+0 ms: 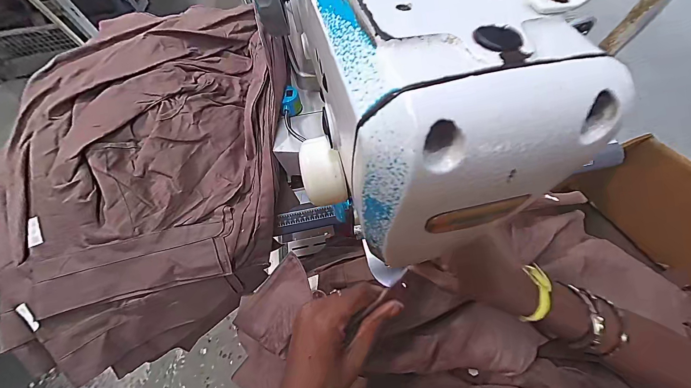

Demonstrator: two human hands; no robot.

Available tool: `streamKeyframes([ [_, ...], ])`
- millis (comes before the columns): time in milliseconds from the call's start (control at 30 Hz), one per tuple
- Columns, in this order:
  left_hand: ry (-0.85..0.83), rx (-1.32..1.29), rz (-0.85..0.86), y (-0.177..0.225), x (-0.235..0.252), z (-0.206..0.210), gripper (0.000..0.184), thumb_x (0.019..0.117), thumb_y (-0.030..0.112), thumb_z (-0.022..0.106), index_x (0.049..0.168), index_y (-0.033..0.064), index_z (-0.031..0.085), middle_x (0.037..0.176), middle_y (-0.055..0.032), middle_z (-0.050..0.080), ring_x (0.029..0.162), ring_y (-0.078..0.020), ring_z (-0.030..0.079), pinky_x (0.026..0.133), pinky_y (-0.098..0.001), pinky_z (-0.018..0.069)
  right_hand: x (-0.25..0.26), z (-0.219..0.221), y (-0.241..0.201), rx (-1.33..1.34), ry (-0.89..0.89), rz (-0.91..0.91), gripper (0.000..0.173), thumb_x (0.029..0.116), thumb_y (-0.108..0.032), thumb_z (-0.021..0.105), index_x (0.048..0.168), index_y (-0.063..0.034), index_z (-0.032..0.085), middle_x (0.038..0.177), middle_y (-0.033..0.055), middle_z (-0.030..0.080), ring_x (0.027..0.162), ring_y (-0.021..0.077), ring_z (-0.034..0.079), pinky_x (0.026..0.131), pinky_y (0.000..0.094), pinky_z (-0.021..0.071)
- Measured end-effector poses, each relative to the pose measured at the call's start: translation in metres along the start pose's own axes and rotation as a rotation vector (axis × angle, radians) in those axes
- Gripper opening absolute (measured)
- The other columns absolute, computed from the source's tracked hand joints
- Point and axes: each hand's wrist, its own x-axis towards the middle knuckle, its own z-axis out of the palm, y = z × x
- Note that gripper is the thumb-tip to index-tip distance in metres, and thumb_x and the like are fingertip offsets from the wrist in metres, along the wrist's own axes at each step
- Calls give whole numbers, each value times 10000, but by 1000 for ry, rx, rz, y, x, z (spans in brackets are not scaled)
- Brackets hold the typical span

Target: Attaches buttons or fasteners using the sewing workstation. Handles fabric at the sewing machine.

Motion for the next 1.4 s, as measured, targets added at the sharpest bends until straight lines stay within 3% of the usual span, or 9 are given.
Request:
streamKeyframes([
  [133,83,-2,-129,-25,-18,-39,368,1016,441,598,907,127,757,813,66,738,763,87,649,719,-130,542,-22,6,4,435,-80,206,301,1025,-382,589,966,-90,628,828,38,672,812,125,636,832,337,476],
  [333,104,277,-423,-82,-32,-56,460,955,525,589,851,107,751,690,58,660,588,60,546,565,-174,437,2,9,8,398,-83,610,313,848,-220,739,1013,38,675,825,100,682,813,171,652,779,417,494],
  [467,142,240,-386,-76,-26,-52,446,965,512,597,827,111,737,666,78,634,578,80,523,550,-152,420,-5,-1,20,530,-69,603,185,915,-164,672,1028,-30,614,789,-89,615,741,-95,560,717,136,484],
  [567,143,241,-335,-66,-12,-47,428,973,484,589,846,110,753,709,54,673,618,50,565,591,-189,451,-17,-3,33,446,-34,655,171,954,-239,645,977,-85,576,693,-143,487,609,-106,445,595,116,402],
  [800,97,532,-213,-68,-4,-25,492,986,483,523,826,63,724,676,-97,657,616,-267,651,574,-488,488,-62,-41,93,-214,-206,825,390,964,-347,676,1038,36,683,797,244,673,833,474,656,884,702,424],
  [867,74,477,-169,-65,1,-14,410,990,394,555,983,36,754,906,-169,718,867,-377,708,764,-585,537,-65,-47,107,-332,-226,929,315,995,-272,656,1051,35,702,894,262,708,917,477,670,955,687,373],
  [967,2,134,-213,-52,12,5,508,1050,416,483,1366,37,603,1271,-94,665,1183,-149,622,1036,-363,495,-50,-33,98,-269,-71,750,252,1000,-198,633,1060,21,742,1039,261,713,1033,472,668,914,673,467],
  [1167,69,-50,-423,-33,24,30,607,983,352,531,1410,-75,471,1188,-122,635,1108,-122,610,988,-294,496,-10,-2,95,-356,-81,545,262,992,-142,639,1138,68,698,1104,296,658,1057,489,646,846,600,524],
  [1400,155,-191,-506,-29,25,39,558,947,249,571,1392,-65,451,1032,-38,623,913,12,601,828,-166,502,-31,2,115,-294,124,460,231,991,-189,633,965,22,723,1007,240,697,962,429,698,806,549,568],
])
